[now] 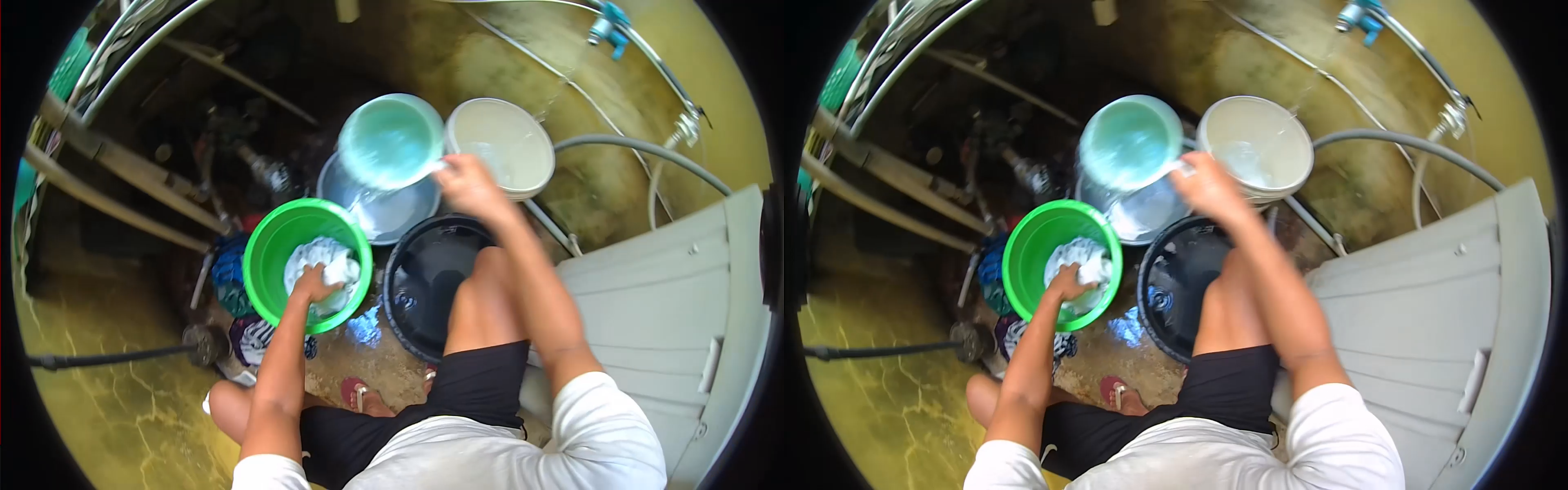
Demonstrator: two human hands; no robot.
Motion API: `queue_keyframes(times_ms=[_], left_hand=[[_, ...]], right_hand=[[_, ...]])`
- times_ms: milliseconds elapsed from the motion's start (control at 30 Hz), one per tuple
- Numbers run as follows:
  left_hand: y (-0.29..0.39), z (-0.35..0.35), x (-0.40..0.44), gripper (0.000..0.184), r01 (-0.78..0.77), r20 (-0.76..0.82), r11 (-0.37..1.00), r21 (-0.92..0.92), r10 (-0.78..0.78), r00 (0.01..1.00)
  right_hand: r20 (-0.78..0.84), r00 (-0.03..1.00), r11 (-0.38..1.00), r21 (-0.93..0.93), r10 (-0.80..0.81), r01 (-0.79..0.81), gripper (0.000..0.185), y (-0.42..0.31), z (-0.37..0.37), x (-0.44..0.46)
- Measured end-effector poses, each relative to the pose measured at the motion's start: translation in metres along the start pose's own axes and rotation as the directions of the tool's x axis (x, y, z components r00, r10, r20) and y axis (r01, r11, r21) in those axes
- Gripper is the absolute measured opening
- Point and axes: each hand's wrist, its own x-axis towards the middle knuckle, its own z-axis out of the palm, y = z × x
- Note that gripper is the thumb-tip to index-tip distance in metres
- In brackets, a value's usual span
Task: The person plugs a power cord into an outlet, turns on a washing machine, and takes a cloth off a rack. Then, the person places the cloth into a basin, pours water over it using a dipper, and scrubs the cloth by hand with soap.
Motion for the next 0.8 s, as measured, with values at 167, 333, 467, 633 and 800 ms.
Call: queue_keyframes(times_ms=[167, 333, 467, 633, 800], left_hand=[[-0.043, 0.052, 0.027, 0.096, -0.026, 0.034, 0.994, -0.107, 0.03, 0.999], [-0.036, 0.054, 0.037, 0.094, 0.03, 0.173, 0.997, 0.069, -0.041, 0.984], [-0.038, 0.06, 0.048, 0.101, 0.065, 0.092, 0.932, 0.357, -0.104, 0.99], [-0.02, 0.052, 0.039, 0.117, 0.183, 0.138, 0.939, 0.29, -0.23, 0.963], [-0.016, 0.047, 0.034, 0.085, 0.303, -0.191, 0.934, -0.189, -0.337, 0.922]], right_hand=[[-0.023, 0.996, 0.964, -0.251, -0.09, 0.082, 0.032, -0.03, 0.098, -0.033], [-0.146, 0.95, 0.926, -0.305, -0.276, 0.223, 0.026, -0.03, 0.156, -0.057], [-0.189, 0.904, 0.895, -0.319, -0.384, 0.313, 0.029, -0.028, 0.162, -0.057], [-0.248, 0.911, 0.928, -0.26, -0.331, 0.266, 0.03, -0.035, 0.125, -0.053], [-0.313, 0.942, 0.973, -0.149, 0.122, -0.175, 0.035, -0.009, -0.001, 0.005]])
